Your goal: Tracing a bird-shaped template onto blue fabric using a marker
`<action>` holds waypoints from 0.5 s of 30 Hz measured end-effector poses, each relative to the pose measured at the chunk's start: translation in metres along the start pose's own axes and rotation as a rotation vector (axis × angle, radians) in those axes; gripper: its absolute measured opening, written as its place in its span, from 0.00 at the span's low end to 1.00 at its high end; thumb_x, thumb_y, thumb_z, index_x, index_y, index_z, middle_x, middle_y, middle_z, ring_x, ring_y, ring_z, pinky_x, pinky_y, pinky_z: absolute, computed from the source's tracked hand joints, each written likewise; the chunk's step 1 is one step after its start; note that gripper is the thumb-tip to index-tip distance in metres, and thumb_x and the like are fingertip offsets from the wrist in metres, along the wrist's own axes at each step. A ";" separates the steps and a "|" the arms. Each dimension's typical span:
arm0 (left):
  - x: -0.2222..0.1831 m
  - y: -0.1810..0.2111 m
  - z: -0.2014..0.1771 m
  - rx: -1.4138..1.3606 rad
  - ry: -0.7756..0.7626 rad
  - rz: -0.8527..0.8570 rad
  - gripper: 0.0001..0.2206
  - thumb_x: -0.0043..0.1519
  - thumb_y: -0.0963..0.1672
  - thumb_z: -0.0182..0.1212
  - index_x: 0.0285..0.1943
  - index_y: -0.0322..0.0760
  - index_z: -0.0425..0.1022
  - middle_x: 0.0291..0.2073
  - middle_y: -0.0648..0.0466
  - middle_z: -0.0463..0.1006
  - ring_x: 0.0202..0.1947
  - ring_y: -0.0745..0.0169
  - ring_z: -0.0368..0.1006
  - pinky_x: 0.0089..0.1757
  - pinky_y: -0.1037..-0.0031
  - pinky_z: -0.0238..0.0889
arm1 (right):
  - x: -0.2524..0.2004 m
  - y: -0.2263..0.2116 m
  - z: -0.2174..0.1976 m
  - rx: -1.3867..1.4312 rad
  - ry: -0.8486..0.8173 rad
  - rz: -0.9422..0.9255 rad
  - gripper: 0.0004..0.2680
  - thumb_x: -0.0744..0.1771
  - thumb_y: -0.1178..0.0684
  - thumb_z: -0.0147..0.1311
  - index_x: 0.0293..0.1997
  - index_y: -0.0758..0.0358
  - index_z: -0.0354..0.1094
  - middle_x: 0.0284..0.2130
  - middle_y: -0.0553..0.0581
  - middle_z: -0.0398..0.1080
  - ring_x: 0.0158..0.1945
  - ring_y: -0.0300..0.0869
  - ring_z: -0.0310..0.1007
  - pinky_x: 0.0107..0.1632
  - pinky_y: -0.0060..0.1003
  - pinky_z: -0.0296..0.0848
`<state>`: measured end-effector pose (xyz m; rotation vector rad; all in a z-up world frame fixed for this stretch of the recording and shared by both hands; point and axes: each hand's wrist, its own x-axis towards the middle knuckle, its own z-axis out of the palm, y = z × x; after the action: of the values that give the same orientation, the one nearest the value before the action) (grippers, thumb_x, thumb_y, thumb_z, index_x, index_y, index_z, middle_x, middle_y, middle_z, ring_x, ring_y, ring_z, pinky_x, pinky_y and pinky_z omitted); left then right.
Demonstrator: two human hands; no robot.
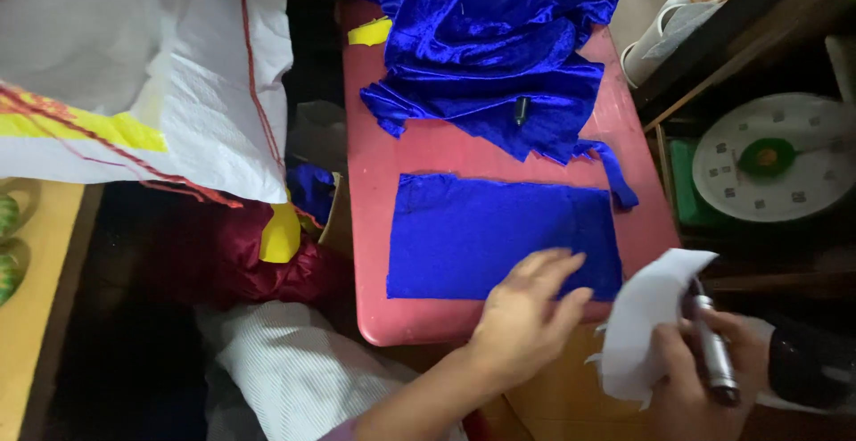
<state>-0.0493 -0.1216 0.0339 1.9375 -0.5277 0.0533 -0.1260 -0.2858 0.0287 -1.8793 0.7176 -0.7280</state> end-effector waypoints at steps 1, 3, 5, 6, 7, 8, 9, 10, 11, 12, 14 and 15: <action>-0.010 0.003 -0.016 -0.234 0.014 -0.076 0.18 0.69 0.48 0.50 0.60 0.30 0.72 0.54 0.40 0.77 0.56 0.45 0.75 0.57 0.63 0.64 | 0.000 0.013 0.002 0.033 -0.036 -0.027 0.14 0.66 0.65 0.58 0.57 0.59 0.64 0.46 0.58 0.70 0.48 0.39 0.71 0.59 0.31 0.69; -0.029 -0.006 -0.023 -0.387 -0.059 -0.333 0.19 0.63 0.48 0.60 0.62 0.38 0.73 0.44 0.50 0.79 0.41 0.61 0.72 0.45 0.73 0.66 | -0.012 -0.019 0.015 0.047 -0.123 0.052 0.15 0.65 0.63 0.60 0.55 0.57 0.64 0.45 0.57 0.72 0.46 0.38 0.72 0.55 0.31 0.69; -0.050 -0.010 -0.027 -0.552 -0.147 -0.608 0.24 0.57 0.48 0.69 0.63 0.46 0.74 0.35 0.61 0.82 0.26 0.78 0.70 0.32 0.82 0.68 | -0.020 -0.036 0.019 0.037 -0.205 0.140 0.16 0.63 0.61 0.61 0.54 0.56 0.64 0.43 0.56 0.74 0.44 0.38 0.73 0.51 0.31 0.70; -0.056 -0.012 -0.029 -0.710 -0.089 -0.581 0.12 0.59 0.44 0.70 0.50 0.42 0.74 0.29 0.61 0.77 0.25 0.77 0.69 0.30 0.82 0.64 | -0.019 -0.037 0.022 0.038 -0.354 -0.030 0.15 0.63 0.58 0.62 0.54 0.56 0.65 0.41 0.55 0.76 0.42 0.37 0.74 0.51 0.31 0.70; -0.062 -0.015 -0.032 -0.868 -0.029 -0.552 0.07 0.61 0.39 0.70 0.36 0.39 0.73 0.23 0.61 0.73 0.23 0.76 0.67 0.27 0.81 0.60 | -0.019 -0.038 0.025 0.039 -0.504 -0.198 0.15 0.63 0.56 0.64 0.53 0.57 0.65 0.39 0.54 0.77 0.41 0.37 0.75 0.51 0.32 0.71; -0.063 -0.013 -0.038 -0.867 -0.030 -0.538 0.07 0.61 0.39 0.70 0.36 0.39 0.73 0.23 0.61 0.73 0.23 0.76 0.67 0.27 0.81 0.60 | -0.021 -0.048 0.029 0.043 -0.497 -0.209 0.15 0.63 0.56 0.64 0.53 0.57 0.65 0.39 0.54 0.77 0.41 0.37 0.75 0.51 0.32 0.71; -0.063 -0.011 -0.045 -0.807 0.015 -0.506 0.04 0.61 0.40 0.69 0.40 0.38 0.78 0.31 0.60 0.79 0.31 0.76 0.70 0.35 0.80 0.65 | -0.024 -0.059 0.034 0.016 -0.544 -0.144 0.15 0.62 0.55 0.63 0.53 0.58 0.66 0.38 0.54 0.78 0.40 0.38 0.76 0.51 0.33 0.71; -0.066 -0.008 -0.052 -0.746 0.065 -0.482 0.05 0.61 0.42 0.68 0.44 0.37 0.83 0.38 0.60 0.84 0.38 0.76 0.74 0.43 0.79 0.70 | -0.028 -0.070 0.037 -0.014 -0.597 -0.074 0.15 0.62 0.54 0.63 0.52 0.59 0.67 0.37 0.55 0.79 0.40 0.38 0.77 0.51 0.34 0.72; -0.067 -0.012 -0.057 -0.745 0.069 -0.475 0.05 0.61 0.42 0.68 0.44 0.37 0.83 0.38 0.60 0.84 0.38 0.76 0.74 0.43 0.79 0.70 | -0.028 -0.070 0.040 -0.010 -0.597 -0.081 0.15 0.62 0.54 0.63 0.52 0.59 0.67 0.37 0.55 0.79 0.40 0.38 0.77 0.51 0.34 0.72; -0.070 -0.016 -0.061 -0.858 0.151 -0.617 0.03 0.61 0.41 0.68 0.42 0.37 0.82 0.30 0.58 0.81 0.28 0.75 0.68 0.32 0.80 0.63 | -0.029 -0.069 0.040 0.056 -0.590 -0.086 0.14 0.63 0.58 0.61 0.53 0.60 0.65 0.38 0.59 0.79 0.42 0.41 0.78 0.52 0.35 0.73; -0.075 -0.022 -0.071 -0.968 0.238 -0.756 0.02 0.61 0.40 0.69 0.40 0.37 0.81 0.23 0.57 0.78 0.17 0.75 0.62 0.21 0.80 0.57 | -0.030 -0.068 0.037 0.124 -0.584 -0.095 0.14 0.64 0.62 0.59 0.53 0.62 0.63 0.39 0.63 0.79 0.44 0.43 0.80 0.54 0.36 0.74; -0.077 -0.025 -0.078 -1.049 0.312 -0.760 0.02 0.60 0.40 0.70 0.38 0.37 0.81 0.21 0.57 0.77 0.16 0.75 0.61 0.20 0.81 0.54 | -0.029 -0.068 0.034 0.111 -0.552 -0.094 0.11 0.66 0.58 0.55 0.53 0.62 0.62 0.36 0.63 0.80 0.43 0.44 0.80 0.55 0.37 0.71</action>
<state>-0.0931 -0.0189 0.0241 0.9526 0.3765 -0.3394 -0.1083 -0.2201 0.0739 -1.8970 0.2337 -0.2703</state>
